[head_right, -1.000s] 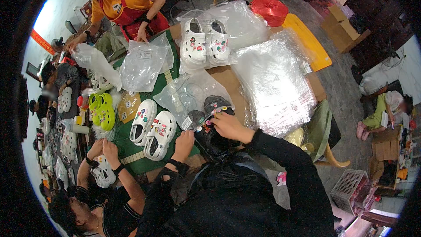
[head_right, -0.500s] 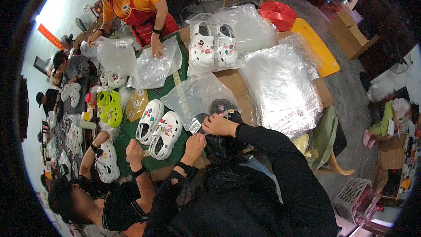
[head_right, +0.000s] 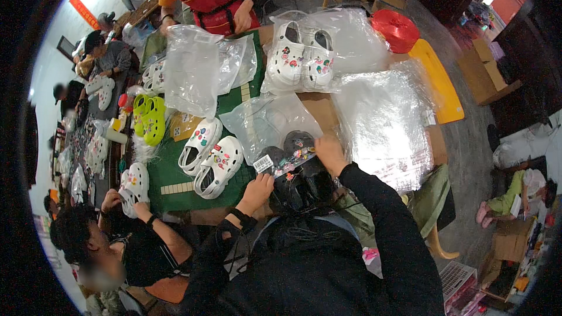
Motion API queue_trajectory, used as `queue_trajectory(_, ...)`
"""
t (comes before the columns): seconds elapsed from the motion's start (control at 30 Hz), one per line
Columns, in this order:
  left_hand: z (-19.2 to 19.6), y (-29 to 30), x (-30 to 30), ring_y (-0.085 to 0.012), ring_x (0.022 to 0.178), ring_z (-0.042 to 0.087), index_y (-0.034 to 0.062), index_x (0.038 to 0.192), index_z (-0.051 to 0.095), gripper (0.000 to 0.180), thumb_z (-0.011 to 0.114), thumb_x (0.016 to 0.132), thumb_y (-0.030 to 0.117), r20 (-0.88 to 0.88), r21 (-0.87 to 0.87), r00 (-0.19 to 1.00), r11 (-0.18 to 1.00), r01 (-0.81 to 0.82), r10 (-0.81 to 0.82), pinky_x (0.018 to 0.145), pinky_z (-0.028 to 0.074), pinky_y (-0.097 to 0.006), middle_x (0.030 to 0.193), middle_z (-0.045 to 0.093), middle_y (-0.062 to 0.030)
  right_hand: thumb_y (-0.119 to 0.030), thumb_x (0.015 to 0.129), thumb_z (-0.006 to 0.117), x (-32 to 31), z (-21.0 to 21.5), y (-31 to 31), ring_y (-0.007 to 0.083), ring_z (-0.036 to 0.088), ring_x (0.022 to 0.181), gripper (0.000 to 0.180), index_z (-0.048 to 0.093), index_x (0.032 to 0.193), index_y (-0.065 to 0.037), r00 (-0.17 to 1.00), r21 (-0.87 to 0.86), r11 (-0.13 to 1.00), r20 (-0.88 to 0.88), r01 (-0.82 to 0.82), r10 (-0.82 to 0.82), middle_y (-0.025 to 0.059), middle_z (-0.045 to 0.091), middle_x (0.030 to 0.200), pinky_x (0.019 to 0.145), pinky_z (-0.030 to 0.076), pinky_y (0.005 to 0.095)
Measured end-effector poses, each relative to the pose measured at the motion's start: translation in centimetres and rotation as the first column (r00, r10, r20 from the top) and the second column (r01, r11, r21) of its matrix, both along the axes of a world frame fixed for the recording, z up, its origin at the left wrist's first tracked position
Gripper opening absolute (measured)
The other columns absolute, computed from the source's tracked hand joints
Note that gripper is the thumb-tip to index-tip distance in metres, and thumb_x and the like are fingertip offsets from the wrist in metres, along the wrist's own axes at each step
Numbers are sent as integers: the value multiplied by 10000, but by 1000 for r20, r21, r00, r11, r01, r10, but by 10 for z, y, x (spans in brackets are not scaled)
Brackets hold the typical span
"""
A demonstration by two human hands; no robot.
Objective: Pack shoes into plastic bags at a manufacturing workstation.
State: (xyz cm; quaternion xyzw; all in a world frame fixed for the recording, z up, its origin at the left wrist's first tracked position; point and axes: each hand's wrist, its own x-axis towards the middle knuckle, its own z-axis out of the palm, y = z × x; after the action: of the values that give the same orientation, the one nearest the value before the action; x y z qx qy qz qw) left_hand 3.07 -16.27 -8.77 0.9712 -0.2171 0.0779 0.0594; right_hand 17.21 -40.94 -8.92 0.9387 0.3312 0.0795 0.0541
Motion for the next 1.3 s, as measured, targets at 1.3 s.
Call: queue_trajectory(1.3, -44, 22, -16, -262, 837, 533, 54, 957, 481, 245, 515, 717, 86, -125, -145, 973, 967, -211, 194, 680, 481, -336, 894, 501, -97, -119, 713, 554, -29, -44, -55, 316, 585, 640, 129, 497, 812, -59, 946, 81, 995, -314, -59, 81, 131, 565, 760, 552, 458, 432)
